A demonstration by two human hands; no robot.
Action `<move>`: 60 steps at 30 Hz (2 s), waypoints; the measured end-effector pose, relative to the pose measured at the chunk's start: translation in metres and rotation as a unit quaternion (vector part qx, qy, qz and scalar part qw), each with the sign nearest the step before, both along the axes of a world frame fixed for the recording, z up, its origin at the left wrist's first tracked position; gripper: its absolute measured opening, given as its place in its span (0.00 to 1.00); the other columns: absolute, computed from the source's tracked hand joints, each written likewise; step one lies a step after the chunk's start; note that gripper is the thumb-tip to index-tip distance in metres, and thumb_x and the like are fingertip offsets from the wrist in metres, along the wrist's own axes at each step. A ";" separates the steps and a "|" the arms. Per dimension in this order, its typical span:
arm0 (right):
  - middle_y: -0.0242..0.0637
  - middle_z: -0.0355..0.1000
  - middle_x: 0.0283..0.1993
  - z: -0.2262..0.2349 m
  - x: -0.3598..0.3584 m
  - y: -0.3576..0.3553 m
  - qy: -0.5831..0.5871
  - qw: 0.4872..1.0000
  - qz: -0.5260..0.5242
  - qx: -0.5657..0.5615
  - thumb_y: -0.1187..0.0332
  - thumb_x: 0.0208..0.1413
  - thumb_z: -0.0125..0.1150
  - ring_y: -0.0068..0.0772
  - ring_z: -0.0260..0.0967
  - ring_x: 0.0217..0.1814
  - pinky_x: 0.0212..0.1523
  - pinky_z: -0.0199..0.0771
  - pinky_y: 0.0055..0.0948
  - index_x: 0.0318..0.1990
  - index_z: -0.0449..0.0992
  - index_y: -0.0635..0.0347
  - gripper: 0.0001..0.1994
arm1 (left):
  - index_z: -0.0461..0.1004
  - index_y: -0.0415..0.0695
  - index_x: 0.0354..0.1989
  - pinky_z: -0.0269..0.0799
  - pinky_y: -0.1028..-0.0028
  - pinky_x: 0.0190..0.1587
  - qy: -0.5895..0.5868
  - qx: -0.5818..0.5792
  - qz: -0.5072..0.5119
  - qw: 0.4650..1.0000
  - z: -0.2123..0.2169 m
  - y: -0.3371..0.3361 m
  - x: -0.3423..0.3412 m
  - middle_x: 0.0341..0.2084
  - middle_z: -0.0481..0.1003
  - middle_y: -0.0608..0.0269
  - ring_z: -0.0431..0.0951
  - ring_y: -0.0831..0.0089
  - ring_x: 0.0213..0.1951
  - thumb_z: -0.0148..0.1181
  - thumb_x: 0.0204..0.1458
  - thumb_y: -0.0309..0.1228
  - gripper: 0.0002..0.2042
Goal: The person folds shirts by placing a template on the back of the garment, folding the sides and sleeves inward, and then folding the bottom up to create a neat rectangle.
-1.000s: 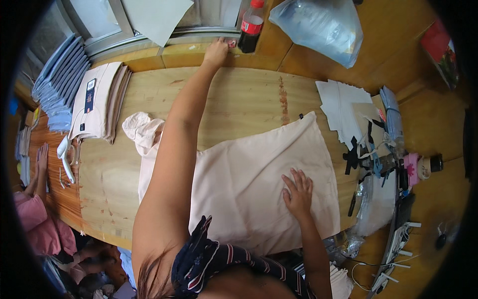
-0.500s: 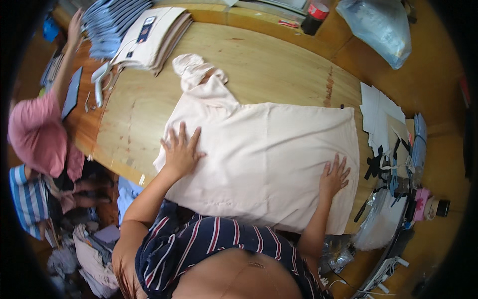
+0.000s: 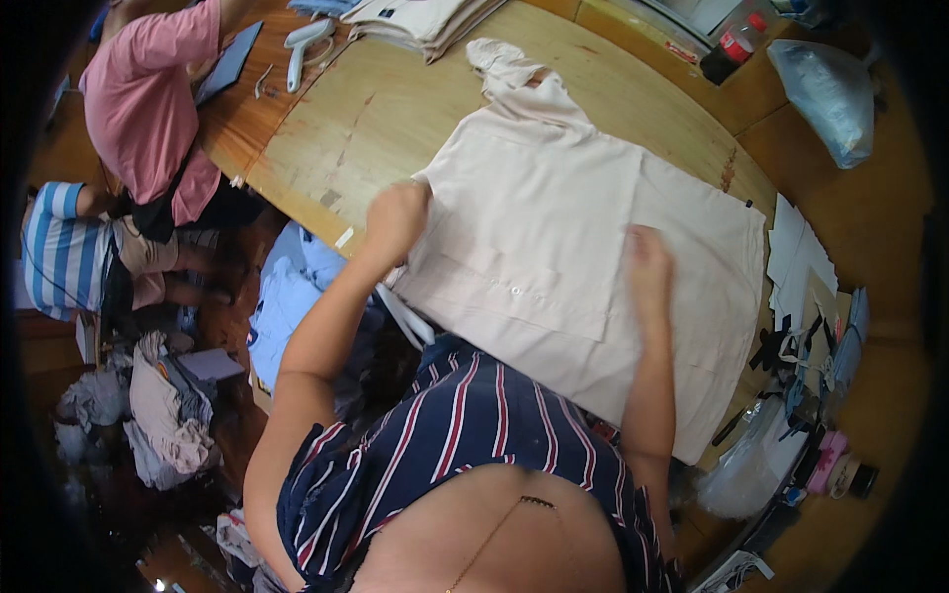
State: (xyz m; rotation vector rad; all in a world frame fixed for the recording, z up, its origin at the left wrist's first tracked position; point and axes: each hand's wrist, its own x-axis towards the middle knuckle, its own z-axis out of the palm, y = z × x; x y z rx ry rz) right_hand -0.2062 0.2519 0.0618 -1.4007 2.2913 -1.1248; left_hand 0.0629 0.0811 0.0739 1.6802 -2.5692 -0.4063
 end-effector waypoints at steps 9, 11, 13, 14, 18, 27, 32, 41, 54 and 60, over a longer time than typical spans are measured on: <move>0.37 0.61 0.36 -0.017 0.135 -0.017 0.059 0.941 0.320 0.094 0.73 0.38 0.59 0.37 0.59 0.41 0.41 0.61 0.31 0.36 0.71 0.58 0.13 | 0.66 0.39 0.27 0.63 0.66 0.35 0.193 0.039 -0.114 0.974 -0.030 0.105 0.039 0.27 0.66 0.54 0.67 0.57 0.34 0.60 0.33 0.25 0.11; 0.37 0.62 0.35 -0.016 0.133 -0.017 0.073 0.934 0.337 0.090 0.74 0.37 0.59 0.36 0.60 0.40 0.39 0.61 0.32 0.34 0.71 0.58 0.12 | 0.68 0.40 0.26 0.63 0.67 0.35 0.230 0.073 -0.087 0.967 -0.022 0.107 0.037 0.27 0.66 0.54 0.67 0.57 0.34 0.60 0.33 0.25 0.10; 0.36 0.63 0.33 -0.017 0.128 -0.019 0.055 0.944 0.320 0.051 0.74 0.37 0.59 0.35 0.61 0.39 0.39 0.60 0.31 0.32 0.72 0.59 0.10 | 0.70 0.40 0.25 0.63 0.68 0.35 0.282 0.132 -0.037 0.950 -0.015 0.111 0.036 0.26 0.66 0.55 0.67 0.58 0.34 0.60 0.32 0.25 0.09; 0.36 0.63 0.33 -0.016 0.126 -0.019 0.045 0.949 0.311 0.032 0.74 0.37 0.59 0.35 0.61 0.38 0.39 0.60 0.31 0.30 0.72 0.59 0.09 | 0.71 0.41 0.24 0.62 0.68 0.35 0.284 0.083 -0.036 0.954 -0.018 0.112 0.034 0.27 0.66 0.56 0.67 0.59 0.35 0.60 0.32 0.25 0.08; 0.35 0.65 0.30 0.011 0.127 -0.012 0.104 0.954 0.279 -0.020 0.74 0.36 0.59 0.35 0.63 0.36 0.37 0.60 0.31 0.28 0.72 0.60 0.07 | 0.73 0.41 0.23 0.62 0.68 0.39 0.310 -0.113 -0.066 0.942 -0.033 0.113 0.012 0.31 0.69 0.60 0.67 0.62 0.37 0.60 0.32 0.24 0.06; 0.36 0.67 0.32 0.039 0.097 0.008 0.001 0.978 0.205 -0.035 0.75 0.35 0.60 0.37 0.65 0.35 0.38 0.63 0.31 0.27 0.73 0.63 0.07 | 0.73 0.38 0.22 0.62 0.75 0.41 0.505 0.137 -0.070 0.849 -0.001 0.100 0.004 0.28 0.72 0.59 0.70 0.70 0.37 0.59 0.34 0.20 0.04; 0.38 0.72 0.29 0.046 0.103 0.006 -0.191 0.967 0.152 -0.070 0.77 0.38 0.60 0.29 0.69 0.28 0.29 0.68 0.23 0.31 0.74 0.64 0.08 | 0.70 0.36 0.22 0.65 0.80 0.35 0.561 0.216 -0.053 0.797 0.009 0.087 0.011 0.28 0.71 0.61 0.70 0.77 0.30 0.60 0.37 0.18 0.04; 0.37 0.73 0.25 0.051 0.102 0.008 -0.199 0.972 0.101 -0.080 0.76 0.39 0.61 0.21 0.68 0.24 0.28 0.66 0.19 0.29 0.75 0.64 0.06 | 0.71 0.37 0.27 0.63 0.83 0.30 0.508 0.156 -0.095 0.842 0.032 0.089 0.008 0.25 0.71 0.66 0.68 0.81 0.28 0.60 0.38 0.20 0.07; 0.39 0.72 0.25 0.055 0.101 0.008 -0.192 0.968 0.148 -0.062 0.76 0.39 0.60 0.25 0.68 0.23 0.27 0.66 0.20 0.29 0.75 0.66 0.07 | 0.72 0.37 0.24 0.62 0.81 0.32 0.484 0.147 -0.194 0.841 0.038 0.081 0.014 0.24 0.72 0.63 0.69 0.78 0.29 0.61 0.36 0.22 0.06; 0.36 0.72 0.25 0.052 0.102 0.008 -0.231 0.961 0.144 -0.043 0.77 0.39 0.61 0.20 0.67 0.26 0.29 0.67 0.18 0.29 0.74 0.68 0.06 | 0.71 0.35 0.23 0.65 0.79 0.34 0.514 0.254 -0.101 0.813 0.031 0.078 0.019 0.25 0.72 0.60 0.70 0.78 0.28 0.60 0.37 0.18 0.05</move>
